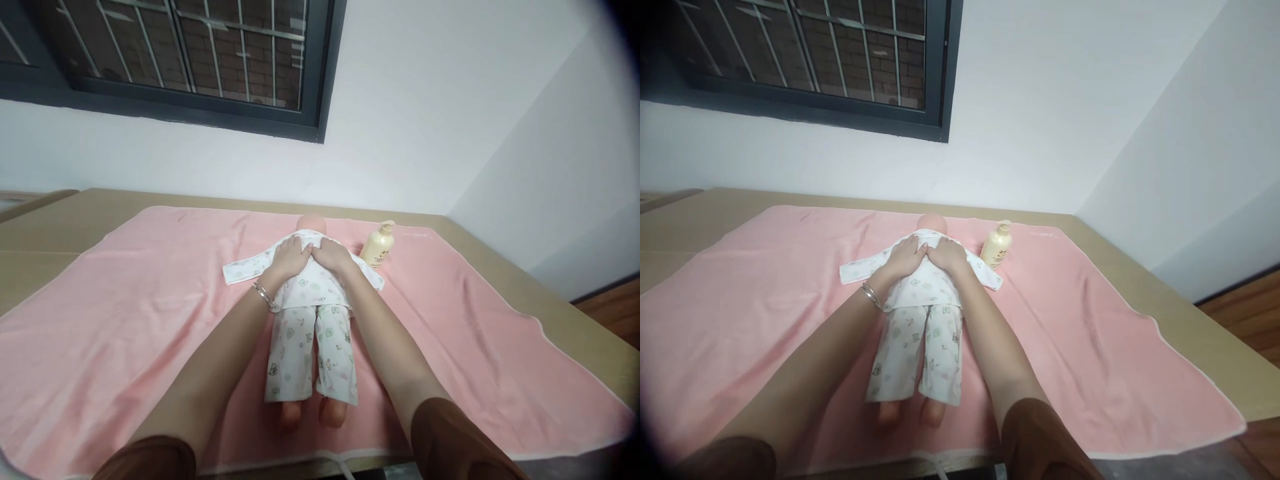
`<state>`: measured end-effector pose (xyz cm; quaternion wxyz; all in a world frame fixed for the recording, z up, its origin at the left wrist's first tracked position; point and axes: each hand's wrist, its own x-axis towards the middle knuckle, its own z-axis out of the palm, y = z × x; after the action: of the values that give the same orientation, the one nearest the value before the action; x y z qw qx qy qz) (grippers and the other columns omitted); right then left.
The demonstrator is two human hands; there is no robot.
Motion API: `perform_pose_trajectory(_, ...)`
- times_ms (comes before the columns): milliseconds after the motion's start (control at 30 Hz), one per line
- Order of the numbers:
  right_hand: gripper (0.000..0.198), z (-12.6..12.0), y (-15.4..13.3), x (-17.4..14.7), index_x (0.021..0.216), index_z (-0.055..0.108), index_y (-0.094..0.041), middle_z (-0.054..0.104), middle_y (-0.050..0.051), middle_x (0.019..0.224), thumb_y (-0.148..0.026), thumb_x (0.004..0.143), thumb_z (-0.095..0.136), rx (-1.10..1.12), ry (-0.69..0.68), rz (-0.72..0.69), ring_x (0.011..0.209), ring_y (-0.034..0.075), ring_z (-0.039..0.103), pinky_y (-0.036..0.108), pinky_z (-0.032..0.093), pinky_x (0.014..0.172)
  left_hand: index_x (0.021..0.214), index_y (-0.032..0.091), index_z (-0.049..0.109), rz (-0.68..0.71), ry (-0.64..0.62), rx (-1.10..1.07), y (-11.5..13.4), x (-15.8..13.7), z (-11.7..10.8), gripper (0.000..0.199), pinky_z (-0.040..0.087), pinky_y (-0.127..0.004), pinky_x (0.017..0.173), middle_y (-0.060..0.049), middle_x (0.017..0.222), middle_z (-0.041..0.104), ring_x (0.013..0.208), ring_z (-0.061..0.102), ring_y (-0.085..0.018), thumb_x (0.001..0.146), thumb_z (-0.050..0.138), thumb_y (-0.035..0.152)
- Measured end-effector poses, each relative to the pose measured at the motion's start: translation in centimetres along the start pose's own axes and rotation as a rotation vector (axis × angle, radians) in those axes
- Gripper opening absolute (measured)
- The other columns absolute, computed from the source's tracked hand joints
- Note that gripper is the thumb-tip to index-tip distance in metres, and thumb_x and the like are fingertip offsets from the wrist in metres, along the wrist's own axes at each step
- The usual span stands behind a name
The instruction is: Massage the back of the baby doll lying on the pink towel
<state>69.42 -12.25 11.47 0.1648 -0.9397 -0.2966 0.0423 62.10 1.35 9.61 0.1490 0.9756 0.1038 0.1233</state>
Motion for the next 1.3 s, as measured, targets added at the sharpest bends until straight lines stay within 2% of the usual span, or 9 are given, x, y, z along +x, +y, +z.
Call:
perform_pose_trajectory(100,0.065,-0.1,0.8,0.3,0.139,0.057,-0.008,0.060,0.021,0.142,-0.056,0.100,0.037,0.015,-0.017,-0.023,0.126,0.036,0.059,0.041,0.045,0.098,0.136,0.008,0.059,-0.050,-0.003,-0.008,0.5,0.2,-0.6,0.066,0.039,-0.042,0.111,-0.020,0.143,0.060,0.135,0.054,-0.035,0.103,0.030,0.058)
perform_pose_trajectory(200,0.065,0.4,1.4,0.4,0.137,0.057,-0.006,0.061,0.022,0.139,-0.056,0.101,0.036,-0.004,0.025,-0.028,0.125,0.036,0.059,0.041,0.044,0.098,0.135,0.009,0.060,-0.054,0.019,-0.011,0.6,0.3,-0.5,0.066,0.039,-0.040,0.111,-0.020,0.143,0.061,0.136,0.053,-0.033,0.103,0.032,0.059)
perform_pose_trajectory(367,0.060,0.8,1.1,0.0,0.132,0.060,-0.009,0.063,0.021,0.136,-0.054,0.104,0.033,-0.029,0.069,-0.028,0.123,0.034,0.060,0.039,0.043,0.098,0.129,0.010,0.064,-0.003,0.084,0.032,0.4,0.1,0.2,0.055,0.041,-0.040,0.108,-0.018,0.138,0.065,0.130,0.058,-0.031,0.106,0.032,0.049)
perform_pose_trajectory(533,0.047,0.4,-0.6,-1.4,0.129,0.061,-0.010,0.064,0.019,0.134,-0.040,0.108,0.031,-0.122,0.150,-0.060,0.124,0.032,0.058,0.040,0.039,0.103,0.115,0.013,0.070,0.058,0.190,0.099,0.9,-0.6,-0.1,0.042,0.046,-0.041,0.098,-0.015,0.121,0.072,0.115,0.064,-0.031,0.105,0.038,0.038)
perform_pose_trajectory(667,0.040,-0.7,-2.2,-3.0,0.123,0.063,-0.011,0.069,0.019,0.124,-0.029,0.107,0.032,-0.163,0.139,-0.068,0.115,0.031,0.063,0.042,0.038,0.104,0.103,0.015,0.073,0.091,0.232,0.150,1.4,-1.1,-0.8,0.036,0.045,-0.043,0.096,-0.014,0.108,0.074,0.109,0.065,-0.031,0.104,0.040,0.031)
perform_pose_trajectory(833,0.036,-2.0,-2.5,-3.7,0.111,0.069,-0.015,0.074,0.016,0.112,-0.028,0.103,0.036,-0.096,0.085,-0.048,0.107,0.030,0.067,0.039,0.043,0.095,0.116,0.017,0.071,0.017,0.263,0.080,1.2,-0.7,-0.8,0.037,0.045,-0.043,0.101,-0.015,0.122,0.070,0.120,0.060,-0.032,0.102,0.046,0.041)
perform_pose_trajectory(967,0.047,-1.0,-0.9,-2.4,0.118,0.068,-0.013,0.069,0.019,0.124,-0.041,0.104,0.032,-0.024,0.137,0.016,0.118,0.033,0.062,0.042,0.042,0.101,0.124,0.015,0.067,-0.017,0.141,0.000,0.4,-0.2,-0.3,0.046,0.041,-0.044,0.110,-0.016,0.129,0.068,0.125,0.059,-0.031,0.103,0.041,0.048)
perform_pose_trajectory(1133,0.055,0.3,0.2,-1.1,0.136,0.058,-0.011,0.052,0.020,0.150,-0.047,0.104,0.030,0.027,0.118,0.012,0.140,0.034,0.044,0.054,0.025,0.117,0.137,0.017,0.058,-0.009,0.109,-0.045,0.2,-0.1,-0.1,0.048,0.028,-0.050,0.121,-0.013,0.146,0.060,0.137,0.052,-0.030,0.105,0.038,0.046)
perform_pose_trajectory(1300,0.051,-0.2,-1.5,-2.5,0.138,0.055,-0.008,0.055,0.022,0.146,-0.036,0.106,0.027,-0.076,0.113,-0.028,0.137,0.035,0.047,0.059,0.018,0.119,0.117,0.015,0.068,0.030,0.122,0.019,1.8,-0.8,-1.5,0.034,0.044,-0.043,0.108,-0.015,0.124,0.072,0.120,0.064,-0.030,0.101,0.041,0.028)
